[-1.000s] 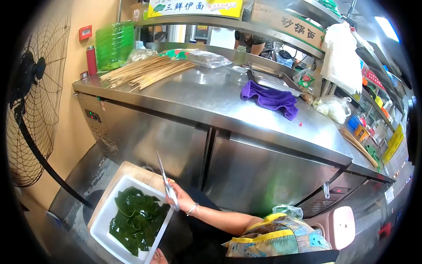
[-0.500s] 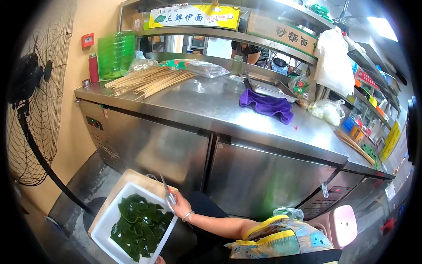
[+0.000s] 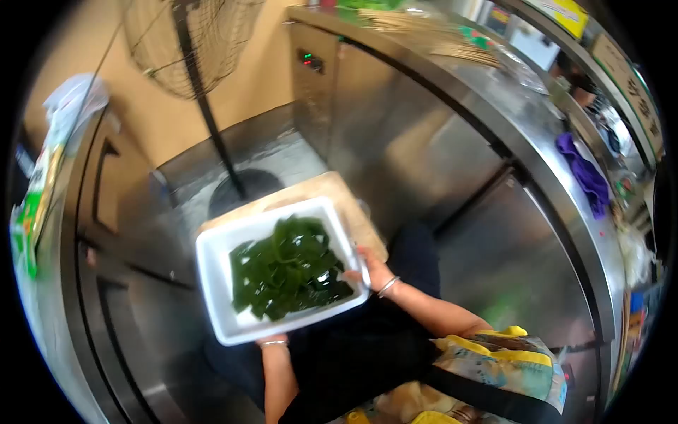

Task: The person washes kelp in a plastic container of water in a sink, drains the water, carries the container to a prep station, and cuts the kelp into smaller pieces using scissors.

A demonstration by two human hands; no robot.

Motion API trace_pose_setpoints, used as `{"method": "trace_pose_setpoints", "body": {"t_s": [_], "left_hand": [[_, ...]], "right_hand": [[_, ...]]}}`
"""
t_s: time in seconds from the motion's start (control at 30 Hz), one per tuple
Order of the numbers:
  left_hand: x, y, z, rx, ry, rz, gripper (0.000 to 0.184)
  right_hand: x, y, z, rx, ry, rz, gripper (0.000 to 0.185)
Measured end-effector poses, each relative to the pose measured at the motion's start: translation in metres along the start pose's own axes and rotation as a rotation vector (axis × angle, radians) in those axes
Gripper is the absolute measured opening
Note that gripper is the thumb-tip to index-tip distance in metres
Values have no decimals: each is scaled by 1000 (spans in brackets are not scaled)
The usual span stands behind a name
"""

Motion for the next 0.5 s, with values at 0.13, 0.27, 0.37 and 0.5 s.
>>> {"method": "trace_pose_setpoints", "body": {"t_s": [0.13, 0.27, 0.37, 0.5], "left_hand": [[2, 71, 18, 96, -112, 35, 42], [18, 70, 53, -73, -109, 21, 46], [47, 49, 103, -186, -322, 116, 52], [77, 13, 136, -205, -756, 229, 61]], "right_hand": [[6, 5, 5, -60, -338, 176, 71], [9, 24, 16, 3, -341, 2, 70], [2, 45, 47, -92, -420, 53, 61], [-5, 82, 92, -330, -553, 96, 19]]}}
Point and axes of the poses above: each hand's wrist, its own y-axis away from the middle knuckle, its own z-axis out of the palm, x = y × z, the point moved 4 cm from there along -y, towards the middle knuckle, and after that the axes turned 1 degree about -z, right-handed, at the moved point
